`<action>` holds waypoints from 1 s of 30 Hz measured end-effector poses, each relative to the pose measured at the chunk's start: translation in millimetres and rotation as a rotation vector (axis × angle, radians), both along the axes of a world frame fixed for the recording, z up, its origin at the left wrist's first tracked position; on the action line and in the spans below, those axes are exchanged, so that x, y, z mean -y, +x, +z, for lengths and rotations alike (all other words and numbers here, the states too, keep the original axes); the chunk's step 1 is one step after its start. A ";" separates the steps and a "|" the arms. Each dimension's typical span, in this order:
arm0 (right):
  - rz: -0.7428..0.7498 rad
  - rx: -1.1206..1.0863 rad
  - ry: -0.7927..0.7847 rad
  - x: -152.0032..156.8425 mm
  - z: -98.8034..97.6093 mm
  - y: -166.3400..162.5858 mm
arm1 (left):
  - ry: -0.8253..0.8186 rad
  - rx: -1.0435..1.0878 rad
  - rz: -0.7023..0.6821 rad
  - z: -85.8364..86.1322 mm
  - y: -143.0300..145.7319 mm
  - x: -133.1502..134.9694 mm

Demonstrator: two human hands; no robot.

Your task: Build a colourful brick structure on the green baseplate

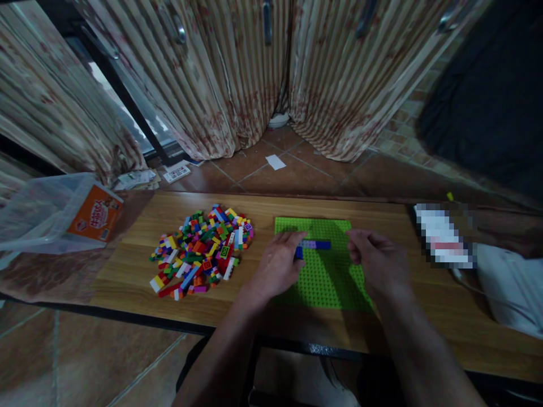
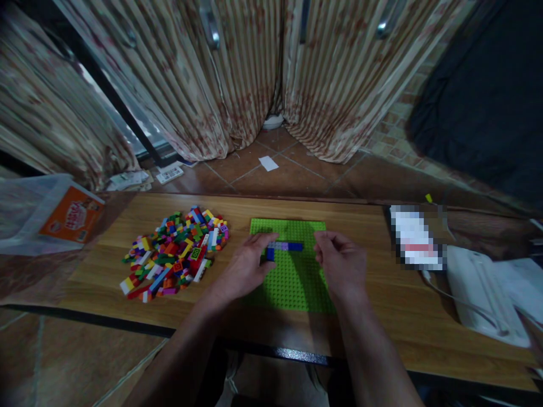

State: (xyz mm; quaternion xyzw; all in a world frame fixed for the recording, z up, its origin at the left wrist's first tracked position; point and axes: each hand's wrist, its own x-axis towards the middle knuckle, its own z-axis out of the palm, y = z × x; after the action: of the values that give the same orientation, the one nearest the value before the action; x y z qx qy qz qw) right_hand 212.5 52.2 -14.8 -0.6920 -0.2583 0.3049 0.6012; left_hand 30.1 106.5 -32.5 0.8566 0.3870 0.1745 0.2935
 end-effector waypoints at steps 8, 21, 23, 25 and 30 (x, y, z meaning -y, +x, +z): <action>0.003 0.043 -0.068 3.1 5.3 -4.1 | 0.037 0.085 -0.033 0.7 3.0 -0.5; 0.062 0.178 -0.347 4.4 15.4 -14.5 | 0.059 -0.022 -0.042 -2.6 3.0 1.0; 0.082 0.239 -0.416 3.4 21.1 -18.7 | 0.069 -0.031 -0.048 -2.6 3.5 2.0; 0.102 0.292 -0.458 2.6 23.0 -20.0 | 0.082 -0.036 -0.050 -3.6 4.2 2.8; 0.153 0.397 -0.482 2.2 1.6 -6.9 | 0.119 -0.016 -0.054 -8.7 5.9 4.3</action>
State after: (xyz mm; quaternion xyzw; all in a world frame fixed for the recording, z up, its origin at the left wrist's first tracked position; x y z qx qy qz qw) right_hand 205.6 50.1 -13.2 -0.8390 -0.3420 0.2606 0.3334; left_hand 36.0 102.2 -41.2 0.8839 0.3553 0.1823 0.2435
